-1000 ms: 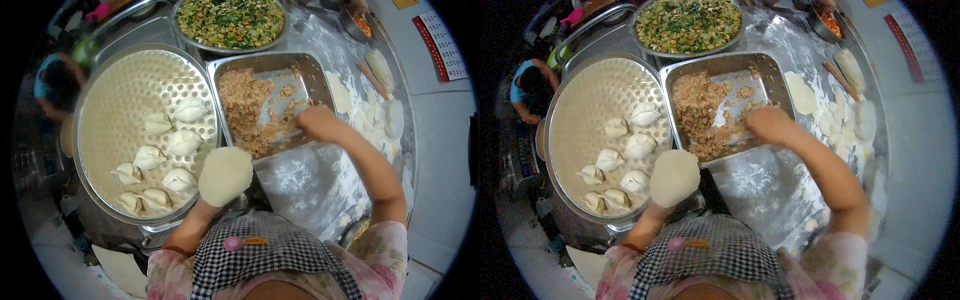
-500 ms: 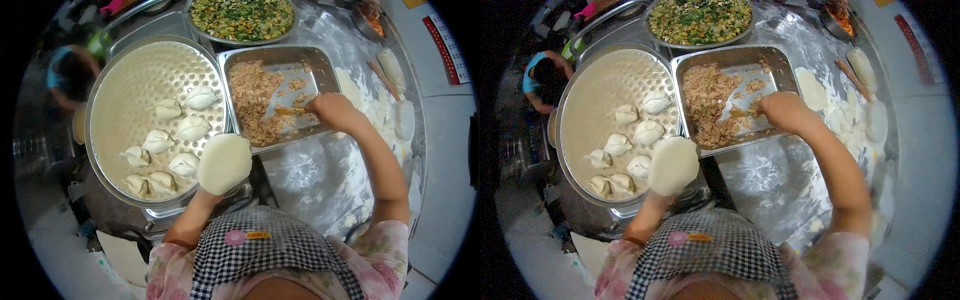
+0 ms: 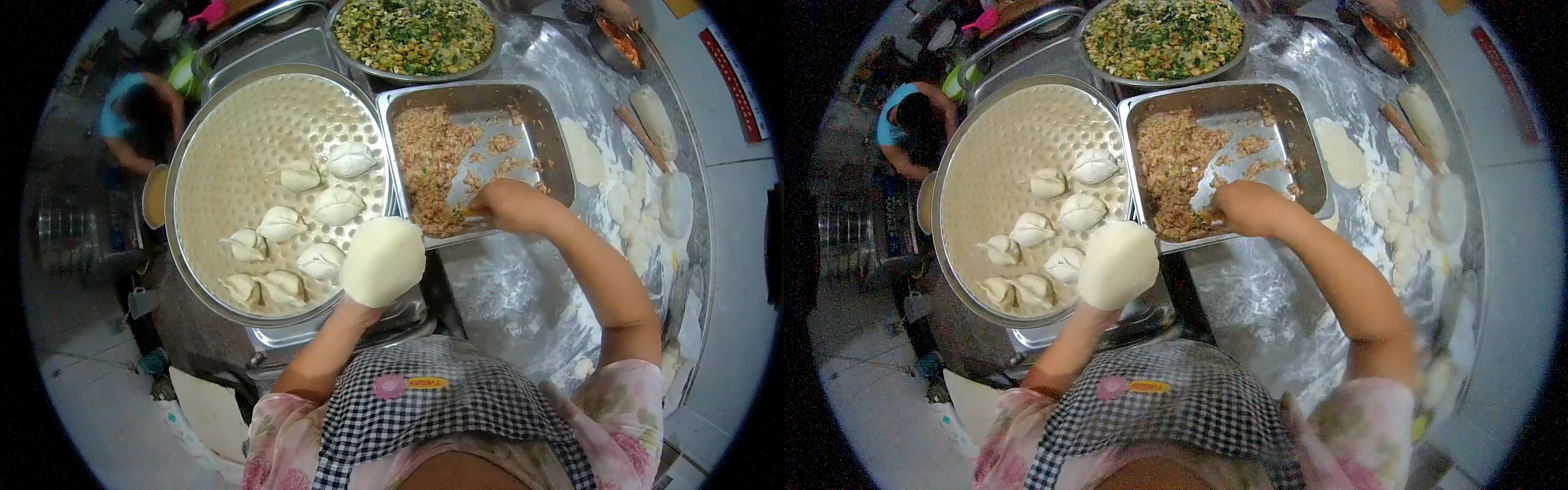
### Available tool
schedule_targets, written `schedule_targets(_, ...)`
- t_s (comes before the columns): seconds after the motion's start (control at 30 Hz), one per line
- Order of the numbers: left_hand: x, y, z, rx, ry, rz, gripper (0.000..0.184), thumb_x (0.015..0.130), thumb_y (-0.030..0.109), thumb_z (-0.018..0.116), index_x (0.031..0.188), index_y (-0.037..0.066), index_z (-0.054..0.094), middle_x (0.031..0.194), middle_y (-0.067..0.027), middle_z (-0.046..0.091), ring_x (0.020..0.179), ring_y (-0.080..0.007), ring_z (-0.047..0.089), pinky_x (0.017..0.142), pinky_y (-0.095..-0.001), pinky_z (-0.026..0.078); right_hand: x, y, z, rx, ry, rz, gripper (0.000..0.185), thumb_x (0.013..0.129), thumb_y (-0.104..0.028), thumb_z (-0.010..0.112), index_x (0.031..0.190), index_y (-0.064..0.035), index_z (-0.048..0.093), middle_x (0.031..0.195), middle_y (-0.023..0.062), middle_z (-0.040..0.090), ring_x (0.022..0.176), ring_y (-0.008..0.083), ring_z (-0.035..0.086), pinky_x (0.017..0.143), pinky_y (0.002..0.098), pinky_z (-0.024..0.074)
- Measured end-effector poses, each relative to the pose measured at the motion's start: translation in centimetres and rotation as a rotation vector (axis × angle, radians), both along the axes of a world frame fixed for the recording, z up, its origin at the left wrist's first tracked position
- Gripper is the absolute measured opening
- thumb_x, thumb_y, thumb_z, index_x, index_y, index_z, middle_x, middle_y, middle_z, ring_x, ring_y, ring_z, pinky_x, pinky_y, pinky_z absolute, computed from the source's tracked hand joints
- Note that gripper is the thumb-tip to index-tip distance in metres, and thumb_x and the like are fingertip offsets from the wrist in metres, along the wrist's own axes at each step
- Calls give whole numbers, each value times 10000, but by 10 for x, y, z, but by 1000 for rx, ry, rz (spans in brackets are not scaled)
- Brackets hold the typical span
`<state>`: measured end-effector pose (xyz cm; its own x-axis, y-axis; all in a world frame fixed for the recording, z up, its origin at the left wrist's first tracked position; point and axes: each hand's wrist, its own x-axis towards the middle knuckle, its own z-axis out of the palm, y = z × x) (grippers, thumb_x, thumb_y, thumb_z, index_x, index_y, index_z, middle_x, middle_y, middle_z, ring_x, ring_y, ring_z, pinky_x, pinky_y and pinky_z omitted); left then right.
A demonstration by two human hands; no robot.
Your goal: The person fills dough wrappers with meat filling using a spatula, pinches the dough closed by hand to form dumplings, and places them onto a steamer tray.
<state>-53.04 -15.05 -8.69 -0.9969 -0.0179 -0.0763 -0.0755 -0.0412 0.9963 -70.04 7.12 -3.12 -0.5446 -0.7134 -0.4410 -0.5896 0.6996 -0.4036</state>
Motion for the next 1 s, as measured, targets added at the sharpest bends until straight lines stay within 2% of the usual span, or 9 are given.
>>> schedule_targets(0.1,1,-3,-4,671,-332,32,503,899,178,549,1354,78,361,1282,-61,493,1130,-178,507,933,-371,442,3,-7,5,-31,-22,28,144,713,-34,561,839,-3,623,778,207,598,757,391,569,660,442,435)
schedule_targets(0.3,-1,0,5,762,-368,113,431,874,173,572,1276,76,450,1201,-91,548,1082,-198,542,880,-338,472,-7,-3,-2,-166,-193,56,207,805,-62,555,981,2,641,764,175,623,719,307,600,664,394,455)
schedule_targets(0.4,-19,-6,10,-545,44,-183,343,814,152,591,1142,69,535,1061,-106,596,957,-228,588,782,-361,489,-9,-1,8,-41,-388,-78,263,833,-51,541,1076,-2,631,699,127,612,642,200,583,624,342,451)
schedule_targets(0.5,-45,-7,60,-1291,153,-348,139,689,113,611,813,59,645,790,-130,631,730,-293,615,637,-397,491,-4,13,3,-215,-450,-108,310,847,-38,521,1143,-14,607,643,88,575,567,150,524,570,306,433)
schedule_targets(0.6,-45,-9,47,-1254,450,-83,65,595,123,584,544,86,567,573,-133,550,545,-344,545,523,-447,444,4,18,26,-351,-431,-122,302,878,-100,494,1150,-32,608,616,51,565,587,120,531,580,287,442)
schedule_targets(0.7,-60,-7,40,-1311,429,-169,100,662,113,568,568,87,592,600,-136,580,571,-346,574,528,-442,460,21,18,68,-384,-424,-341,305,896,-88,476,1172,-34,595,620,34,547,565,105,501,565,260,434)
schedule_targets(0.83,-89,18,59,-1116,253,-191,147,800,138,524,755,66,645,721,-127,648,706,-324,631,603,-392,494,55,18,102,-477,-306,-537,291,881,-45,495,1148,-50,610,662,47,568,603,135,533,573,263,443)
schedule_targets(0.93,-81,27,86,-133,175,-109,211,857,209,534,995,68,609,917,-92,656,864,-238,636,704,-365,509,79,16,88,-678,286,-320,381,823,-14,550,1185,-119,598,724,81,587,664,221,574,584,306,466)
schedule_targets(1.0,-73,27,94,339,43,-76,350,848,155,589,1176,62,510,1086,-68,598,981,-173,590,808,-342,504,96,9,88,-522,475,-297,484,779,-9,579,1226,-193,567,763,98,556,714,286,570,599,369,470)
